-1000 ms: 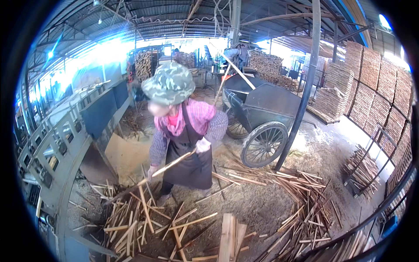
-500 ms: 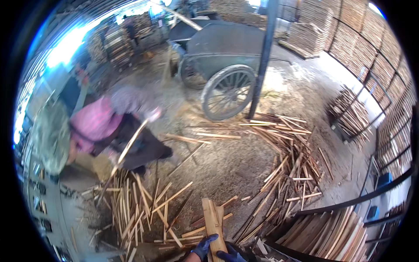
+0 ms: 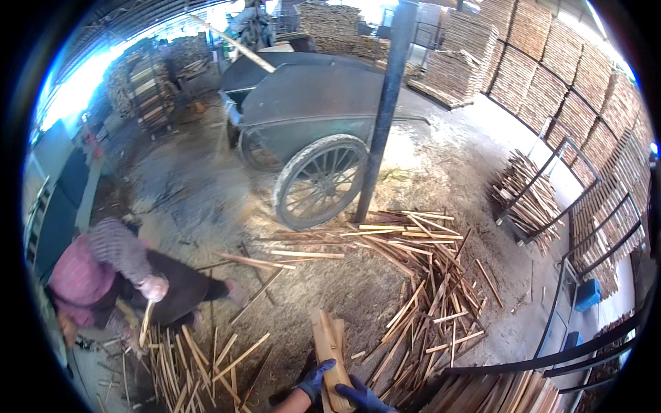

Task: The person picks up wooden planks from a pile on the floor and carries them to a different area. They then place the planks onto a conveyor belt and continue to pick up and move more planks from the floor.

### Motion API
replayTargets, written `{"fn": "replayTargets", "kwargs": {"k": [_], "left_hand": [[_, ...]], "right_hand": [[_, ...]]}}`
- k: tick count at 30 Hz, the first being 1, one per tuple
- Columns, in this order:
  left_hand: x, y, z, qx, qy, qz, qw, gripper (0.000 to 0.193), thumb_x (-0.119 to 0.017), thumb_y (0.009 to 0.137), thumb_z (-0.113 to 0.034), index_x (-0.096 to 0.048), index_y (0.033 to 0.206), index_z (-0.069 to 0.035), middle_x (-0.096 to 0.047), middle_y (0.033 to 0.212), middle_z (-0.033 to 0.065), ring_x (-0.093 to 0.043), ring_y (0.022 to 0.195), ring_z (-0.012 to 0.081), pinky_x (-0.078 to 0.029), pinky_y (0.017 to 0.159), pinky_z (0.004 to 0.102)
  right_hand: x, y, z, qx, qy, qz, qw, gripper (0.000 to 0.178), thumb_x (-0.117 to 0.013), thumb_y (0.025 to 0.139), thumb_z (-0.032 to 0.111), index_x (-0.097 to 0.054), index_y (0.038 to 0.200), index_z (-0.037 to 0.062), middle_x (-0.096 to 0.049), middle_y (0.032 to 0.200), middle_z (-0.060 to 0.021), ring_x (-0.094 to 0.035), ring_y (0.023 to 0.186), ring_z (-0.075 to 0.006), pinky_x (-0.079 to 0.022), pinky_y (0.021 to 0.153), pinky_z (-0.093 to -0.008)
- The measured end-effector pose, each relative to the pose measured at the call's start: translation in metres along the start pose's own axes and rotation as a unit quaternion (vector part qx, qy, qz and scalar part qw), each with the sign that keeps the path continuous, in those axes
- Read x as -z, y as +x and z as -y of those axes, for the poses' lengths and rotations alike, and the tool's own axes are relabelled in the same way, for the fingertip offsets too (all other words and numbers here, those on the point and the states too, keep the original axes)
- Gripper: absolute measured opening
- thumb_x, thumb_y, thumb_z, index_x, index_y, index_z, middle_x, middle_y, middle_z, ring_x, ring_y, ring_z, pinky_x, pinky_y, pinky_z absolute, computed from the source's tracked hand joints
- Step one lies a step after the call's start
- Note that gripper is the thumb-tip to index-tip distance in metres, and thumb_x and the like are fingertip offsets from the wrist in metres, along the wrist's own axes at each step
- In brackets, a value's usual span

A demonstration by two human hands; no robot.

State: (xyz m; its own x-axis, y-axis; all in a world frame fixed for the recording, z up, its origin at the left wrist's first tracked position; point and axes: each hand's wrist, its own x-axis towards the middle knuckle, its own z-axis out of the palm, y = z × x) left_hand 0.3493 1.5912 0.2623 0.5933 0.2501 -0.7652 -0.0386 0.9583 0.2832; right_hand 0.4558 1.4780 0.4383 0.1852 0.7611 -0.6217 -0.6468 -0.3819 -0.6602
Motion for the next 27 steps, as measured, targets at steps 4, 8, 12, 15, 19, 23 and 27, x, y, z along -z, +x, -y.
{"fn": "replayTargets", "kwargs": {"k": [4, 8, 12, 15, 19, 23, 27], "left_hand": [[-0.026, 0.055, -0.068, 0.032, -0.025, -0.009, 0.999, 0.06, -0.069, 0.076, -0.039, -0.053, 0.12, -0.001, -0.063, 0.105, 0.0178, -0.061, 0.095, 0.0317, -0.049, 0.089, 0.0407], [-0.108, 0.084, -0.135, 0.118, 0.023, -0.091, 0.989, 0.068, -0.069, 0.076, -0.039, -0.045, 0.131, -0.007, -0.06, 0.112, 0.0207, -0.06, 0.097, 0.0382, -0.052, 0.082, 0.05], [-0.129, 0.166, -0.166, 0.126, 0.091, -0.072, 0.985, 0.062, -0.068, 0.078, -0.036, -0.048, 0.129, -0.007, -0.062, 0.11, 0.0181, -0.06, 0.095, 0.0375, -0.052, 0.083, 0.0486], [-0.209, 0.204, -0.2, 0.137, 0.136, -0.052, 0.98, 0.061, -0.073, 0.072, -0.04, -0.055, 0.118, -0.003, -0.063, 0.103, 0.0161, -0.061, 0.09, 0.0324, -0.049, 0.084, 0.042], [-0.303, 0.292, -0.249, 0.11, 0.212, -0.012, 0.971, 0.064, -0.071, 0.074, -0.039, -0.053, 0.121, -0.001, -0.062, 0.106, 0.0164, -0.06, 0.093, 0.0301, -0.049, 0.085, 0.0401], [-0.374, 0.369, -0.284, -0.013, 0.278, 0.029, 0.96, 0.059, -0.07, 0.077, -0.035, -0.05, 0.122, -0.001, -0.062, 0.101, 0.0117, -0.063, 0.087, 0.0242, -0.053, 0.078, 0.0377], [-0.511, 0.388, -0.312, -0.018, 0.202, 0.084, 0.976, 0.054, -0.07, 0.078, -0.03, -0.051, 0.119, 0.0, -0.063, 0.096, 0.0098, -0.063, 0.084, 0.0209, -0.053, 0.077, 0.0356]], "right_hand": [[0.026, 0.088, 0.076, -0.089, 0.0, 0.02, 0.996, 0.054, -0.068, 0.084, 0.026, -0.05, 0.128, 0.0018, -0.062, 0.109, -0.0092, -0.059, 0.095, -0.0191, -0.048, 0.08, -0.0316], [0.041, 0.132, 0.105, -0.164, 0.131, -0.016, 0.978, 0.052, -0.069, 0.083, 0.026, -0.051, 0.126, 0.0022, -0.061, 0.114, -0.0099, -0.06, 0.096, -0.0197, -0.05, 0.077, -0.0308], [0.065, 0.184, 0.173, -0.07, 0.138, -0.036, 0.987, 0.051, -0.069, 0.084, 0.018, -0.049, 0.128, 0.0023, -0.062, 0.111, -0.0091, -0.061, 0.094, -0.0184, -0.051, 0.075, -0.0313], [0.11, 0.218, 0.204, -0.049, 0.174, -0.036, 0.983, 0.055, -0.069, 0.084, 0.016, -0.046, 0.131, 0.0037, -0.061, 0.113, -0.0093, -0.061, 0.094, -0.0182, -0.051, 0.076, -0.0308], [0.175, 0.266, 0.278, 0.018, 0.185, -0.05, 0.981, 0.068, -0.07, 0.084, 0.018, -0.034, 0.139, 0.0032, -0.06, 0.113, -0.01, -0.061, 0.094, -0.0194, -0.052, 0.074, -0.0311], [0.233, 0.312, 0.388, 0.1, 0.085, -0.023, 0.991, 0.073, -0.069, 0.083, 0.024, -0.03, 0.139, -0.0024, -0.052, 0.125, -0.0141, -0.049, 0.117, -0.0216, -0.037, 0.1, -0.0315], [0.28, 0.316, 0.473, 0.139, -0.032, -0.094, 0.985, 0.091, -0.069, 0.082, 0.037, -0.017, 0.143, -0.0057, -0.045, 0.132, -0.0183, -0.046, 0.12, -0.0226, -0.037, 0.1, -0.0313]]}}
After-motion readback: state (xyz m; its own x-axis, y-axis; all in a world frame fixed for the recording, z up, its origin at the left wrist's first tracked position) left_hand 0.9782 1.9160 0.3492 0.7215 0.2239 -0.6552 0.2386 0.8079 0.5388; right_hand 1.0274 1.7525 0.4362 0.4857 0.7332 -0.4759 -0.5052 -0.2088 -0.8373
